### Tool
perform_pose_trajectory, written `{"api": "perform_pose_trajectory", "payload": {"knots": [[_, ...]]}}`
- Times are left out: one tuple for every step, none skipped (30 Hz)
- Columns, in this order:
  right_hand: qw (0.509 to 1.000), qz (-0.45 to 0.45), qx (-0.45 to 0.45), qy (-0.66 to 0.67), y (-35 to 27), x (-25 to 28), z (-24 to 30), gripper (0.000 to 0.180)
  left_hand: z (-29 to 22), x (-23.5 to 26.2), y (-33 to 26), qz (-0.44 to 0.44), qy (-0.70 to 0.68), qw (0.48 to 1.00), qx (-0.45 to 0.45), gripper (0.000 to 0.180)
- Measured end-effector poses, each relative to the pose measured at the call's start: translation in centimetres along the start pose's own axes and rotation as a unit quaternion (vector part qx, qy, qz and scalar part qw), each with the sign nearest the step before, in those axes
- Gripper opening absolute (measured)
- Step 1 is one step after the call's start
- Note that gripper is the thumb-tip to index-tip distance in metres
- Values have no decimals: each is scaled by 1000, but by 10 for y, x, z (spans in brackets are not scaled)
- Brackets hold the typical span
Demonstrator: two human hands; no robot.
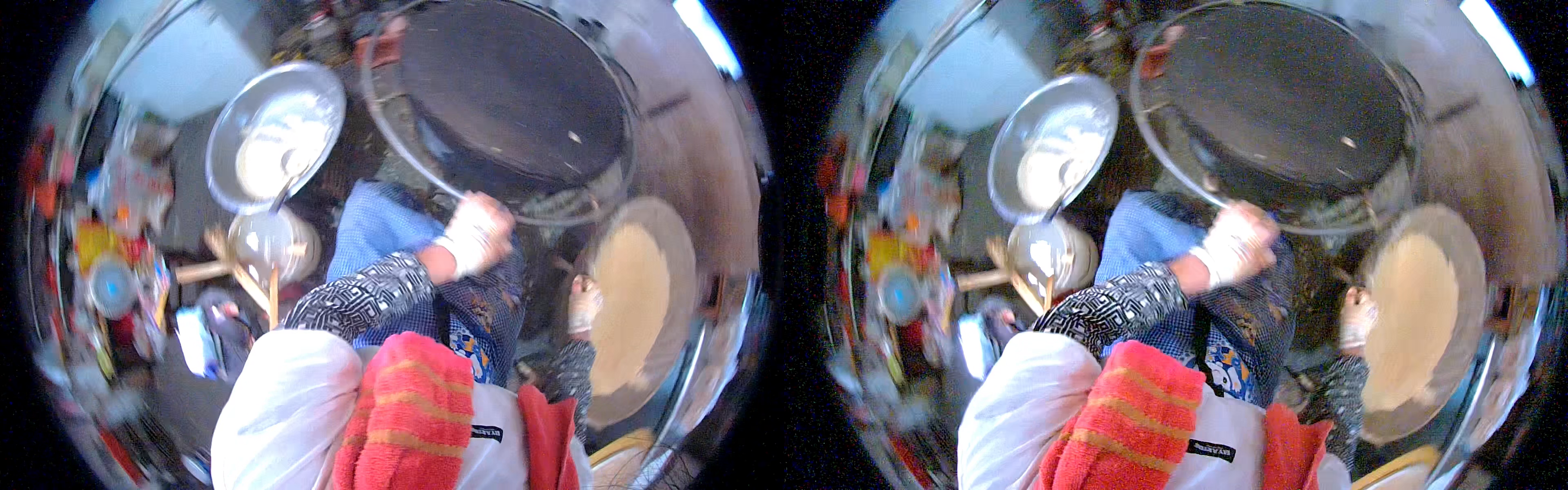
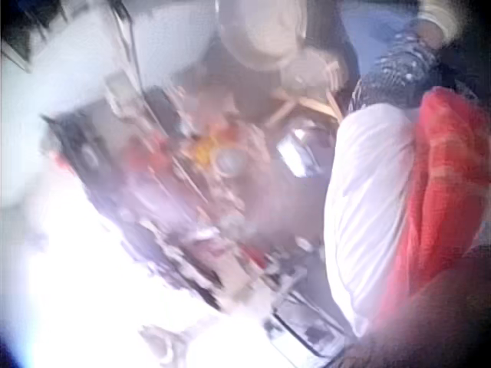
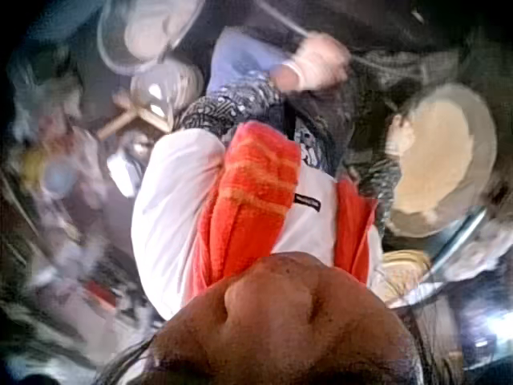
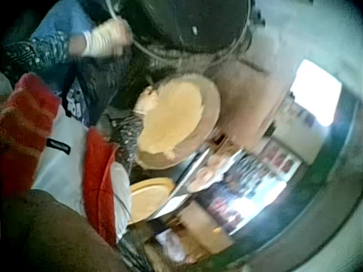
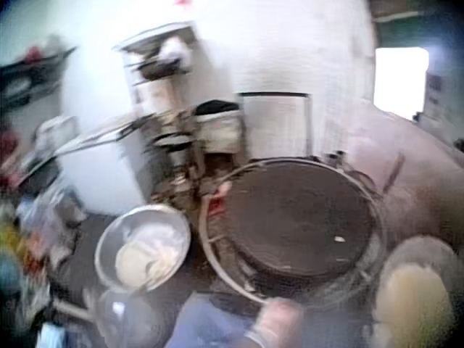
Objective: The person spreads batter onto a large circular griddle using a wooden stick, flips the crepe with a blue scraper, and removes it to a basket before repeating the process with a ladle.
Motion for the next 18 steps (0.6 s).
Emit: {"api": "perform_pose_trajectory", "payload": {"knots": [[996, -14, 67, 48, -9, 15, 36, 35, -30, -11, -16, 26, -20, 998, -61, 28], [977, -108, 180, 42, -15, 17, 65, 25, -51, -12, -43, 21, -81, 992, -92, 31], [934, -202, 293, 26, -26, 11, 97, 18, -64, -10, -71, 17, -133, 984, -118, 34], [929, -163, 328, 56, -30, 10, 137, 18, -64, 2, -91, 32, -185, 977, -102, 37], [922, -125, 356, 85, -40, 3, 173, 18, -63, 16, -115, 47, -236, 966, -93, 40], [918, -67, 362, 147, -51, 2, 215, 18, -57, 31, -132, 59, -272, 957, -77, 40], [909, -7, 364, 204, -64, 2, 263, 19, -47, 49, -150, 68, -309, 947, -63, 40], [887, 62, 386, 245, -79, -3, 309, 20, -37, 69, -166, 17, -319, 946, -55, 39], [861, 130, 401, 285, -95, -11, 352, 21, -31, 81, -178, 11, -329, 943, -47, 39], [851, 187, 400, 285, -108, -26, 388, 23, -24, 91, -188, 6, -339, 940, -46, 39], [834, 248, 398, 290, -126, -46, 426, 25, -18, 100, -201, 5, -345, 938, -37, 39], [836, 276, 388, 273, -142, -67, 459, 28, -14, 111, -213, -27, -369, 928, -43, 35], [832, 309, 382, 259, -163, -87, 491, 32, -10, 123, -224, -57, -370, 926, -40, 33], [823, 304, 406, 256, -182, -117, 519, 34, -4, 129, -234, -88, -371, 924, -38, 32], [813, 299, 431, 252, -201, -142, 540, 37, 4, 134, -244, -119, -372, 920, -36, 30], [770, 477, 291, 307, -221, -173, 543, 38, 14, 134, -254, -130, -357, 925, -24, 26], [688, 626, 132, 343, -248, -196, 541, 38, 26, 135, -266, -136, -333, 933, -9, 24], [710, 600, 127, 346, -246, -198, 543, 36, 43, 130, -280, -147, -341, 929, 12, 25]]}}
Point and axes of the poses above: each hand's wrist, its own y-axis towards the middle knuckle, its own x-axis out of the back of the hand, z = x × y, the point moved 9 cm from there along y, towards the middle knuckle, and after that the axes turned 2 degrees about -y, right-handed, at the moved point
